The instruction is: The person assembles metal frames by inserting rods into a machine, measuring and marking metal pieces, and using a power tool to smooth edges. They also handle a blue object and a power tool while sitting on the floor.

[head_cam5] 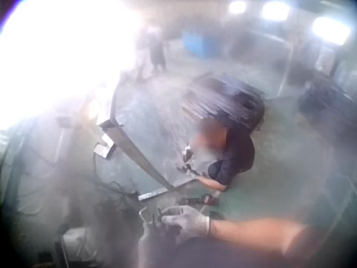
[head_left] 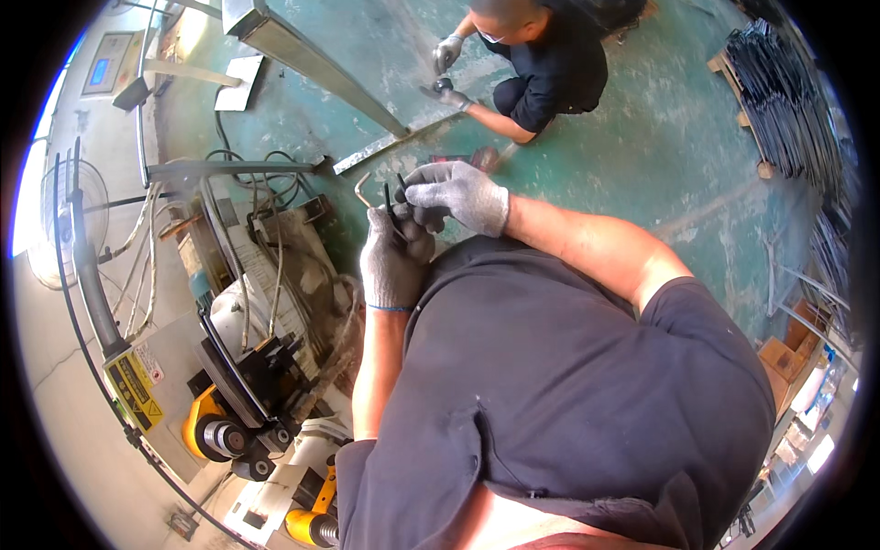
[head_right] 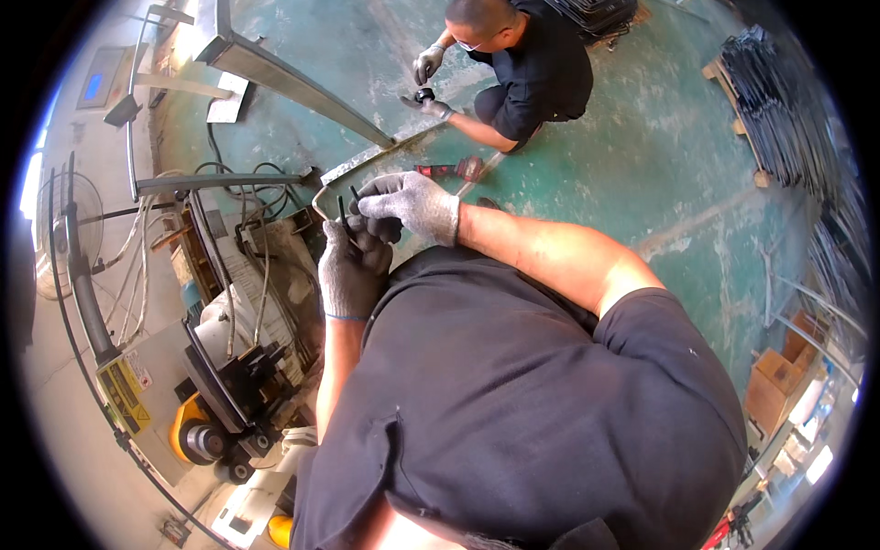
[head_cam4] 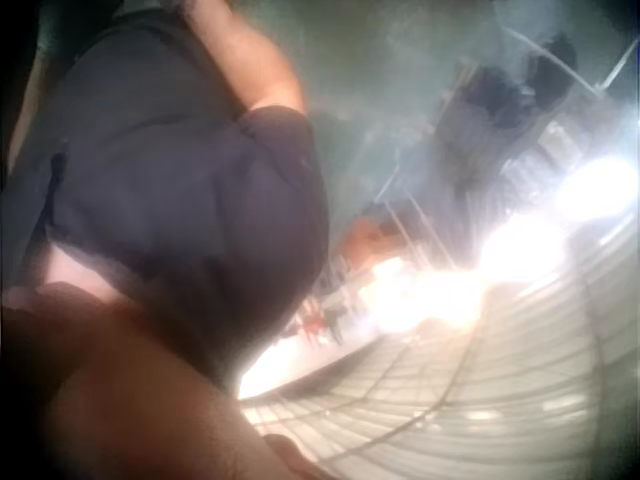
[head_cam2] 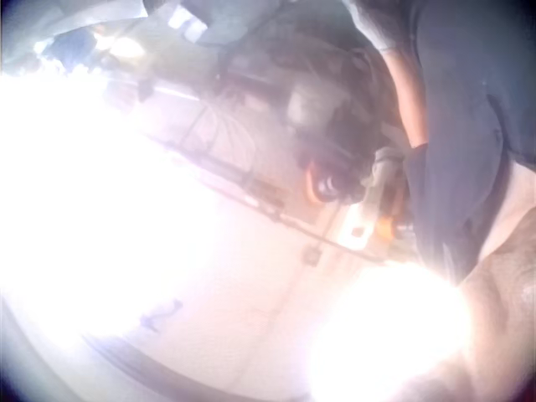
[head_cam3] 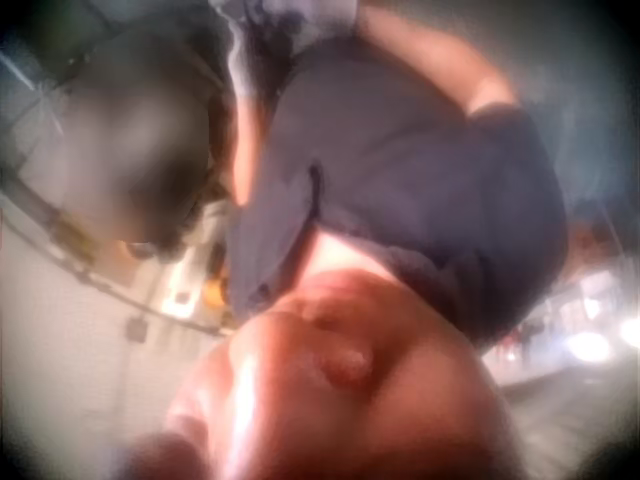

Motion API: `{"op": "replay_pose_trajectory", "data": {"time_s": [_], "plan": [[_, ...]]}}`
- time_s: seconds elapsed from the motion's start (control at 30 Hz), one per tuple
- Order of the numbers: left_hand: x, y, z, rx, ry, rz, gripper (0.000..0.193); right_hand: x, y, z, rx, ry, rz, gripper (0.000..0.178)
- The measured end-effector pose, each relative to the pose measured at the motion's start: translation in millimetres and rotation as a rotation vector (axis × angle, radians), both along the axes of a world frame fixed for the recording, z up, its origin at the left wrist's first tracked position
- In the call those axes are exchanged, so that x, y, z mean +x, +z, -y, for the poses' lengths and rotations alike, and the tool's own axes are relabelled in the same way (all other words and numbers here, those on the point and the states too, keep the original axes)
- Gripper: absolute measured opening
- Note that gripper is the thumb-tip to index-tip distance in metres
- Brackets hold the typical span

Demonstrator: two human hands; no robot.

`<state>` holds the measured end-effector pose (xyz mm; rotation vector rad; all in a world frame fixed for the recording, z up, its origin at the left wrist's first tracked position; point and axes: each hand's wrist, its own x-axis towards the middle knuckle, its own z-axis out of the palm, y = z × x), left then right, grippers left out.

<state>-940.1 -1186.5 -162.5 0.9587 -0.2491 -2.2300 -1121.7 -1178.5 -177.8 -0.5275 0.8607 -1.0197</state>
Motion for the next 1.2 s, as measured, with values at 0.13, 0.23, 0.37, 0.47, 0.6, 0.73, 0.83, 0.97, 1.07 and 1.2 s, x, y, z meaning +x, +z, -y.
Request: {"op": "replay_pose_trajectory", "data": {"time_s": [0.13,0.23,0.37,0.47,0.6,0.73,0.83,0.97,1.07,1.2], "plan": [[-11,2,-6,0.101,0.056,0.141,0.037,-1,-7,-8,0.07,-0.005,0.021,0.018],[-17,-3,-11,0.148,0.036,0.203,0.036,2,-18,-17,0.199,-0.053,0.059,0.016],[-18,-29,-26,0.269,0.007,0.242,0.036,-4,-35,-40,0.274,-0.069,0.005,0.016],[-21,-52,-26,0.308,-0.043,0.23,0.037,-6,-59,-47,0.382,-0.094,0.081,0.016],[-35,-70,-20,0.364,-0.012,0.339,0.039,-12,-89,-42,0.403,-0.131,0.11,0.018],[-45,-82,-6,0.396,-0.023,0.204,0.047,-21,-102,-34,0.396,-0.184,0.065,0.022],[-48,-89,-5,0.365,-0.028,0.156,0.04,-25,-104,-36,0.4,-0.199,0.009,0.023],[-55,-88,-4,0.393,-0.07,0.175,0.041,-36,-98,-36,0.409,-0.176,0.047,0.018],[-67,-80,-2,0.399,-0.082,0.183,0.042,-42,-96,-40,0.375,-0.216,0.085,0.018],[-73,-77,-3,0.346,-0.102,0.143,0.041,-46,-94,-41,0.378,-0.26,0.09,0.021]]}}
